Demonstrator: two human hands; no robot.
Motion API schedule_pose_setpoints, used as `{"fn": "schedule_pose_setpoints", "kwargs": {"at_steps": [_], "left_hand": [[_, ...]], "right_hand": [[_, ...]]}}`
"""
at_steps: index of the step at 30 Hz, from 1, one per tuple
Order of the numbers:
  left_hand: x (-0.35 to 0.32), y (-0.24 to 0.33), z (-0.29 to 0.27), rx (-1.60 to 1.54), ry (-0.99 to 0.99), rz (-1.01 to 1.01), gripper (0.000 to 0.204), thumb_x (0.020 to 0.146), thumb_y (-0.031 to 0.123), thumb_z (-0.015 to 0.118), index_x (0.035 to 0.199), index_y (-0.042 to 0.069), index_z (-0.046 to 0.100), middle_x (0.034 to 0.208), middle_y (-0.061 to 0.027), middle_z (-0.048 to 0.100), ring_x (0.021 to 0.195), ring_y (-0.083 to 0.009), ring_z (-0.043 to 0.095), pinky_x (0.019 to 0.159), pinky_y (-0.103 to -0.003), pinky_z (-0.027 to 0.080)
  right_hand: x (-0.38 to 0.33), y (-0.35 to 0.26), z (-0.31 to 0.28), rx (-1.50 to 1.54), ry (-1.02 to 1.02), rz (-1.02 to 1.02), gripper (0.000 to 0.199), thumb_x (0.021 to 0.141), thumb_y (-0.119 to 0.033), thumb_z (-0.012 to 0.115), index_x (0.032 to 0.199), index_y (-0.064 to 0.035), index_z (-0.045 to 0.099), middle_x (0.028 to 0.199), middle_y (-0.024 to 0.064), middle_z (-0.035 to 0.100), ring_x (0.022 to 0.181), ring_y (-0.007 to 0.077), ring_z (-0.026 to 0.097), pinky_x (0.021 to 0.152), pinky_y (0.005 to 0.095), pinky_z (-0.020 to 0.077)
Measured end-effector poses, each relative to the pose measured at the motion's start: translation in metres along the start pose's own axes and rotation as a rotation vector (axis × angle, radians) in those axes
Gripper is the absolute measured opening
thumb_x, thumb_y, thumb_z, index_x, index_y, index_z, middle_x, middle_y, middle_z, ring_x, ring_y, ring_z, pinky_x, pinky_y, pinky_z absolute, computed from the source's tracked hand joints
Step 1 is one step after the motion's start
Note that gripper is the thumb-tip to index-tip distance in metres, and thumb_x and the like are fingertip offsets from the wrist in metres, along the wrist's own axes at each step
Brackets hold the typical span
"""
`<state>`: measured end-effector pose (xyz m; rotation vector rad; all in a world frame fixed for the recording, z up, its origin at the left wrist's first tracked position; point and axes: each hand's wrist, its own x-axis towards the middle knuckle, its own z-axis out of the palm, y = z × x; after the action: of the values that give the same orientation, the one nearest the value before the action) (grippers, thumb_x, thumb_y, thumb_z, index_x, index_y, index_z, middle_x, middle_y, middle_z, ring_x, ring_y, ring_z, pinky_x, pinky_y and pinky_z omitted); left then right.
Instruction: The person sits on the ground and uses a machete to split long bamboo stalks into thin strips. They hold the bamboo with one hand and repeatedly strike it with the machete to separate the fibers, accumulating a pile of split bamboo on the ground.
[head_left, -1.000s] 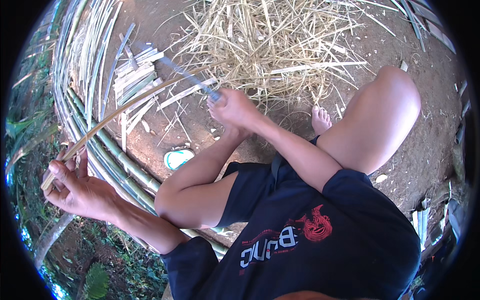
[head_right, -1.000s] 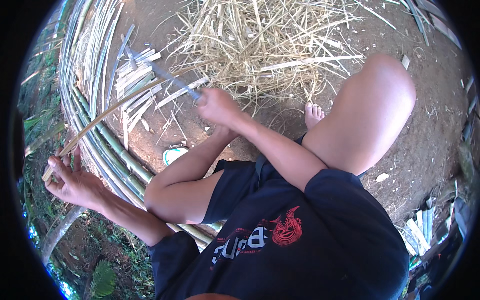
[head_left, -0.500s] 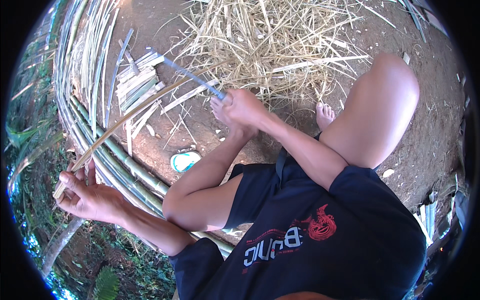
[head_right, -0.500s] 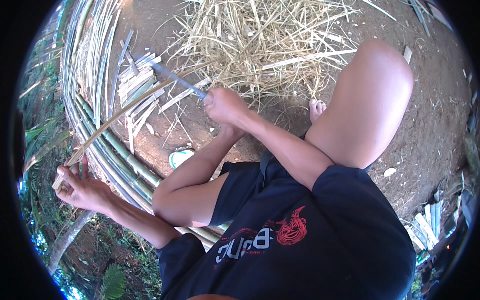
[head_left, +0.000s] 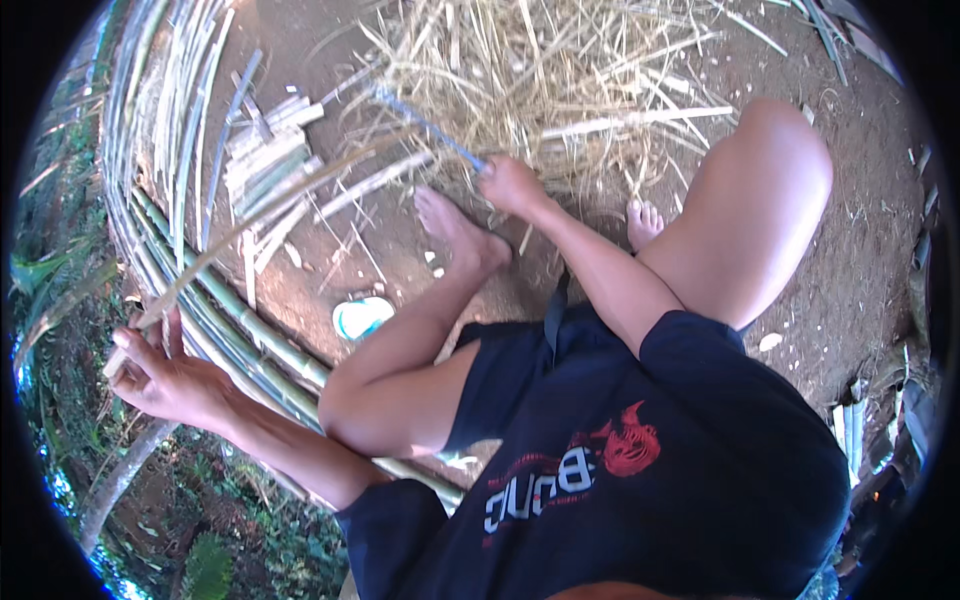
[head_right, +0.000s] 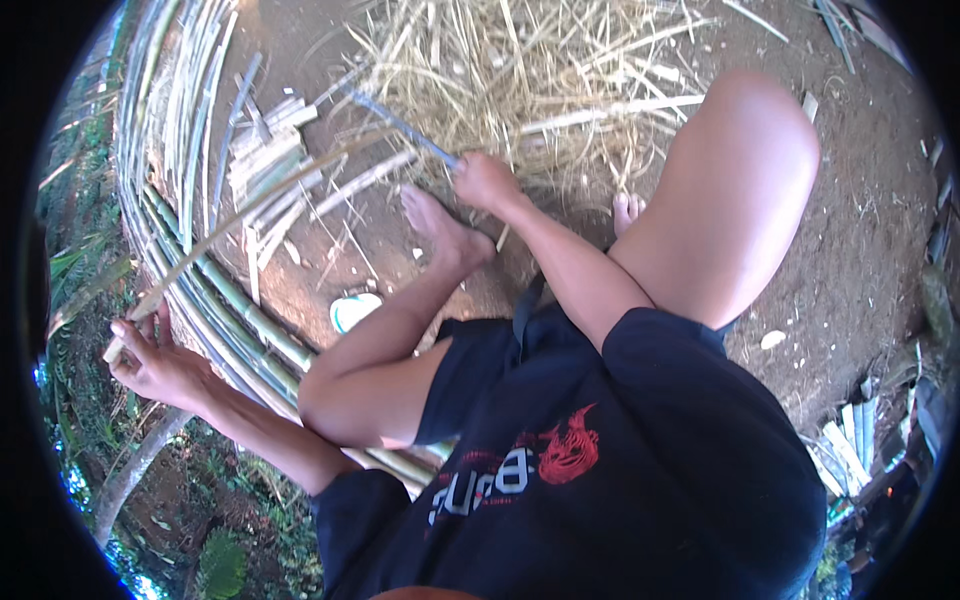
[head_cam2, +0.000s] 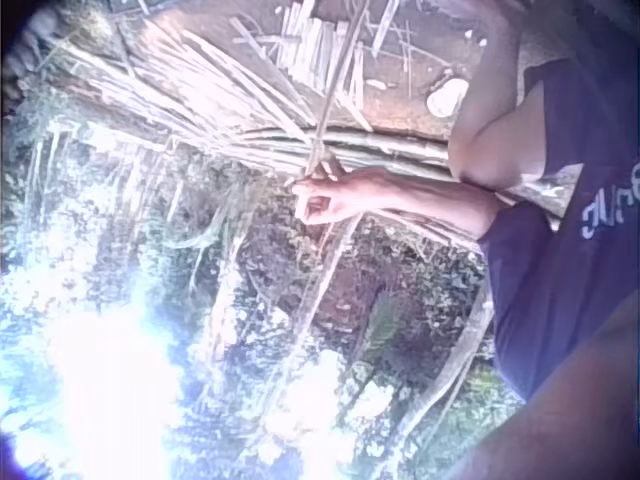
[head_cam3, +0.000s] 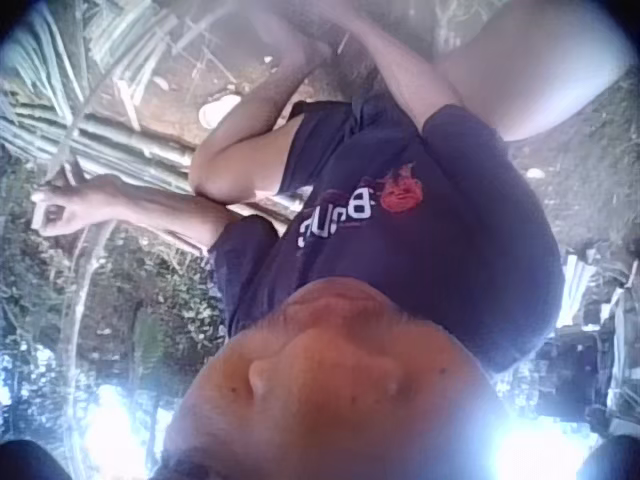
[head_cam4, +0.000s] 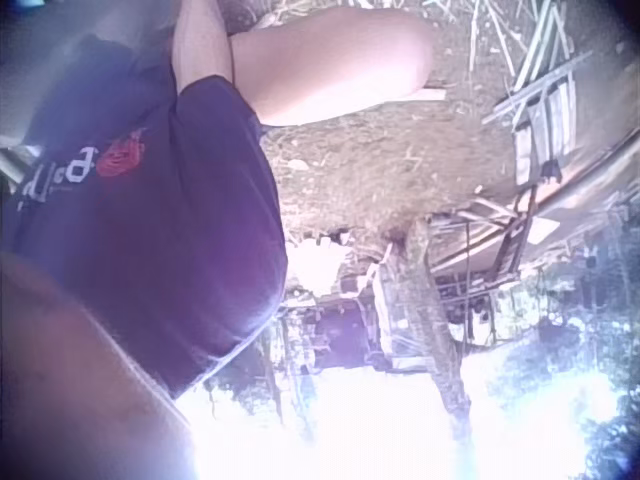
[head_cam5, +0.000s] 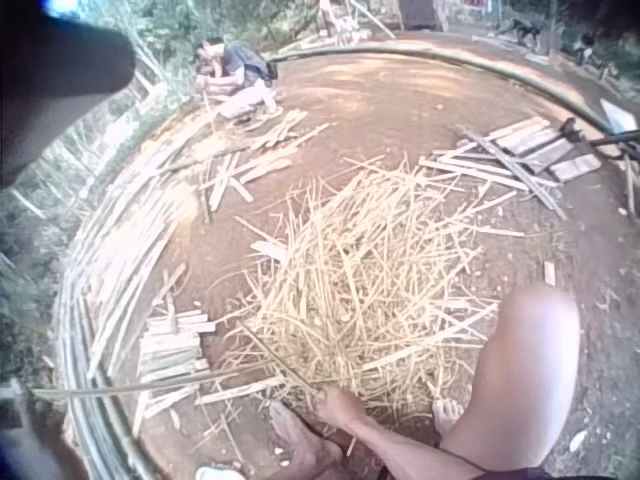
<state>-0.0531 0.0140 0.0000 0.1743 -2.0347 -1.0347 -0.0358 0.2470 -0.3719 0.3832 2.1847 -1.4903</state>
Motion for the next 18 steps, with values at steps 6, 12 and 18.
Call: {"fn": "schedule_pose_setpoints", "kwargs": {"at_steps": [6, 12, 18], "left_hand": [[0.013, -0.027, -0.015, -0.007, 0.035, -0.051, 0.039, 0.089, 0.017, 0.067, 0.100, -0.003, 0.034, 0.093, -0.0217, 0.058, 0.077, -0.0291, 0.066, 0.062, -0.036, 0.065], [0.019, -0.042, -0.022, -0.044, -0.003, -0.017, 0.045, 0.088, 0.017, 0.068, 0.103, -0.007, 0.034, 0.095, -0.0255, 0.057, 0.078, -0.0328, 0.066, 0.062, -0.039, 0.066], [0.012, -0.032, -0.018, 0.030, 0.035, -0.079, 0.037, 0.091, 0.016, 0.063, 0.106, -0.007, 0.039, 0.100, -0.0288, 0.058, 0.087, -0.0362, 0.067, 0.066, -0.039, 0.066]], "right_hand": [[-0.036, -0.053, -0.012, -0.062, -0.204, -0.009, 0.026, 0.090, -0.024, 0.052, 0.095, -0.0021, 0.065, 0.088, 0.0205, 0.068, 0.079, 0.0370, 0.066, 0.071, 0.0464, 0.0511], [-0.004, -0.015, -0.024, -0.168, -0.034, 0.021, 0.019, 0.084, -0.017, 0.055, 0.093, -0.0021, 0.063, 0.084, 0.0225, 0.067, 0.076, 0.0386, 0.065, 0.072, 0.0473, 0.0506], [-0.024, 0.002, 0.002, -0.138, -0.015, -0.097, 0.017, 0.085, -0.016, 0.055, 0.088, -0.0016, 0.063, 0.081, 0.0230, 0.065, 0.075, 0.0364, 0.065, 0.073, 0.0465, 0.0511]]}}
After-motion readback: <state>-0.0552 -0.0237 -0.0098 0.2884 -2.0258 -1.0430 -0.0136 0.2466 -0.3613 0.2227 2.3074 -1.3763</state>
